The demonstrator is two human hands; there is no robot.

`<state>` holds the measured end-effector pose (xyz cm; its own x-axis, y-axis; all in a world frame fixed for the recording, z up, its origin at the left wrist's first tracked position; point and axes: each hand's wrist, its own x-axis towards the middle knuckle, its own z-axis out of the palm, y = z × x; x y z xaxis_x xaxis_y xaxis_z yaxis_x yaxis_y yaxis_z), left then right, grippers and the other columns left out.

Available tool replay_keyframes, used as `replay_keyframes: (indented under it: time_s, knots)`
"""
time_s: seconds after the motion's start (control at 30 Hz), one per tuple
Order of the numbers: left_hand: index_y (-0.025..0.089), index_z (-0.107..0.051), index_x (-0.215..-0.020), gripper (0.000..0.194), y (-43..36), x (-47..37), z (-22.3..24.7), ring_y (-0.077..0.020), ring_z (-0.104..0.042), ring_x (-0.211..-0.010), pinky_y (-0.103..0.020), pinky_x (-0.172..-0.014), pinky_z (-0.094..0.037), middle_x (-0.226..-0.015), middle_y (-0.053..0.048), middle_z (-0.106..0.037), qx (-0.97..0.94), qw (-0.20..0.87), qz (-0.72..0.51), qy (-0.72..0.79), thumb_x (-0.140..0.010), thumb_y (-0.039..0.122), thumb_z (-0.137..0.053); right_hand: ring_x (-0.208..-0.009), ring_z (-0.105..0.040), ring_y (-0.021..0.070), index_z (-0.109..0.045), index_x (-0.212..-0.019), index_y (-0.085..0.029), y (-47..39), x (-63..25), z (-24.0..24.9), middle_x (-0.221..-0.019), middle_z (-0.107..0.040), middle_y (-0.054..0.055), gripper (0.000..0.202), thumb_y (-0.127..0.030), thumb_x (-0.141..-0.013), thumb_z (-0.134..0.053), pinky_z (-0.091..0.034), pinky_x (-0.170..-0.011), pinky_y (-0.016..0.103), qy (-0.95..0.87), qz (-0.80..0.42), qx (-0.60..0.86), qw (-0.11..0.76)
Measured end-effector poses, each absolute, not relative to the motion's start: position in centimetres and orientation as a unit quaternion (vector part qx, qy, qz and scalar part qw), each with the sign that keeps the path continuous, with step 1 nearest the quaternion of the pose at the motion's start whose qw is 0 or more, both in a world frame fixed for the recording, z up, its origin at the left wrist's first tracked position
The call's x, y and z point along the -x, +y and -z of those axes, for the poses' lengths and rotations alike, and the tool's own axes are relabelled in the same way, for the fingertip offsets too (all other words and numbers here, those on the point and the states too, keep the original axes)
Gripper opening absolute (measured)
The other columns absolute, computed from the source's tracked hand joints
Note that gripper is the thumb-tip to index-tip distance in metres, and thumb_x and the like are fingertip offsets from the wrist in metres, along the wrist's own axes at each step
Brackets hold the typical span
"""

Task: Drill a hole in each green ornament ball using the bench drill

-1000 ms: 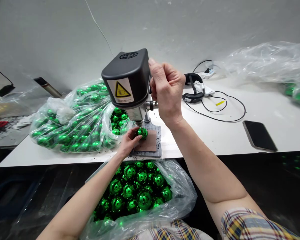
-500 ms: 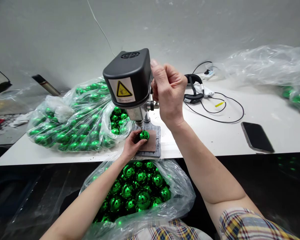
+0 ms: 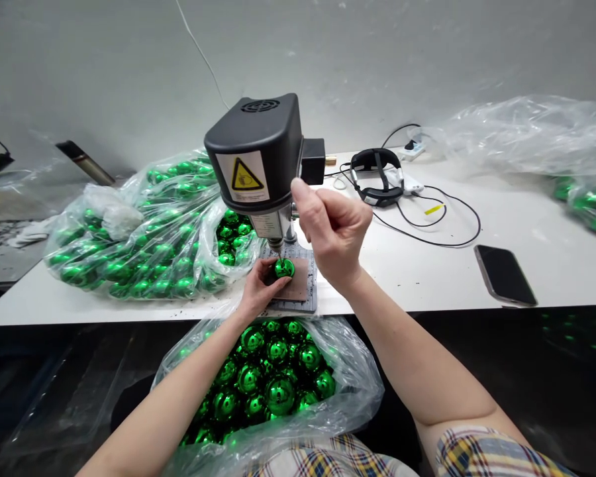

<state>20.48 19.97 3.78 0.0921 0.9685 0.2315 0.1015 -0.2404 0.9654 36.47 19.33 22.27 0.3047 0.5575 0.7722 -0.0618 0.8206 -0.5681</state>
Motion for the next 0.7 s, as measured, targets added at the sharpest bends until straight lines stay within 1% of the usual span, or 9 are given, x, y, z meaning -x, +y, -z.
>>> replay_keyframes:
  time_s: [0.1, 0.17, 0.3, 0.4, 0.53, 0.6, 0.7]
  knots:
    - [0.019, -0.057, -0.113, 0.047, 19.9, -20.5, -3.9, -0.0239, -0.065, -0.107, -0.040, -0.098, -0.050, -0.112, -0.009, -0.068, -0.601, 0.431, -0.508, 0.442, -0.075, 0.034, -0.081, -0.037, -0.028, 0.0062, -0.029, -0.046, -0.018, 18.9, -36.7, -21.1, -0.042, -0.027, -0.005, 0.057, -0.029, -0.091, -0.063, -0.016, -0.042, 0.029, -0.581, -0.173, 0.203, 0.769]
    - [0.019, -0.057, -0.113, 0.048, 19.9, -20.5, -3.9, -0.0240, -0.064, -0.107, -0.040, -0.098, -0.050, -0.111, -0.009, -0.068, -0.597, 0.433, -0.509, 0.444, -0.075, 0.035, -0.082, -0.038, -0.028, 0.0061, -0.029, -0.047, -0.018, 18.8, -36.9, -20.3, -0.043, -0.027, -0.005, 0.054, -0.024, -0.090, -0.062, -0.016, -0.042, 0.029, -0.599, -0.144, 0.188, 0.765]
    - [0.019, -0.057, -0.113, 0.051, 20.0, -20.5, -3.9, -0.0238, -0.065, -0.105, -0.040, -0.097, -0.051, -0.110, -0.009, -0.068, -0.591, 0.444, -0.512, 0.439, -0.073, 0.037, -0.083, -0.039, -0.027, 0.0064, -0.025, -0.050, -0.018, 18.9, -37.2, -18.9, -0.045, -0.026, -0.005, 0.049, -0.011, -0.083, -0.061, -0.018, -0.043, 0.029, -0.640, -0.107, 0.152, 0.746]
    - [0.020, -0.057, -0.112, 0.050, 19.9, -20.5, -4.1, -0.0242, -0.065, -0.105, -0.041, -0.097, -0.051, -0.110, -0.009, -0.068, -0.593, 0.442, -0.509, 0.440, -0.074, 0.036, -0.083, -0.040, -0.027, 0.0075, -0.023, -0.051, -0.019, 19.2, -37.3, -18.2, -0.045, -0.024, -0.005, 0.048, -0.008, -0.080, -0.060, -0.021, -0.044, 0.029, -0.643, -0.096, 0.127, 0.749]
    - [0.019, -0.057, -0.110, 0.048, 19.9, -20.5, -4.2, -0.0246, -0.065, -0.106, -0.041, -0.098, -0.051, -0.110, -0.009, -0.068, -0.590, 0.446, -0.514, 0.435, -0.073, 0.036, -0.083, -0.037, -0.023, 0.0058, -0.021, -0.053, -0.019, 19.3, -37.2, -17.8, -0.044, -0.022, -0.007, 0.046, -0.001, -0.075, -0.057, -0.023, -0.042, 0.028, -0.678, -0.046, 0.068, 0.730]
    - [0.019, -0.057, -0.110, 0.049, 19.9, -20.5, -4.1, -0.0242, -0.066, -0.105, -0.041, -0.098, -0.051, -0.110, -0.009, -0.068, -0.586, 0.450, -0.516, 0.432, -0.073, 0.037, -0.083, -0.037, -0.024, 0.0053, -0.021, -0.052, -0.019, 19.2, -37.0, -18.3, -0.043, -0.024, -0.007, 0.048, -0.001, -0.077, -0.057, -0.021, -0.041, 0.027, -0.673, -0.049, 0.079, 0.734]
    - [0.019, -0.057, -0.111, 0.051, 20.0, -20.5, -4.0, -0.0237, -0.066, -0.104, -0.040, -0.097, -0.051, -0.109, -0.009, -0.069, -0.579, 0.456, -0.517, 0.437, -0.072, 0.037, -0.084, -0.036, -0.029, 0.0057, -0.027, -0.048, -0.018, 19.4, -36.5, -20.4, -0.041, -0.029, -0.006, 0.051, -0.012, -0.086, -0.061, -0.018, -0.039, 0.027, -0.592, -0.109, 0.154, 0.783]
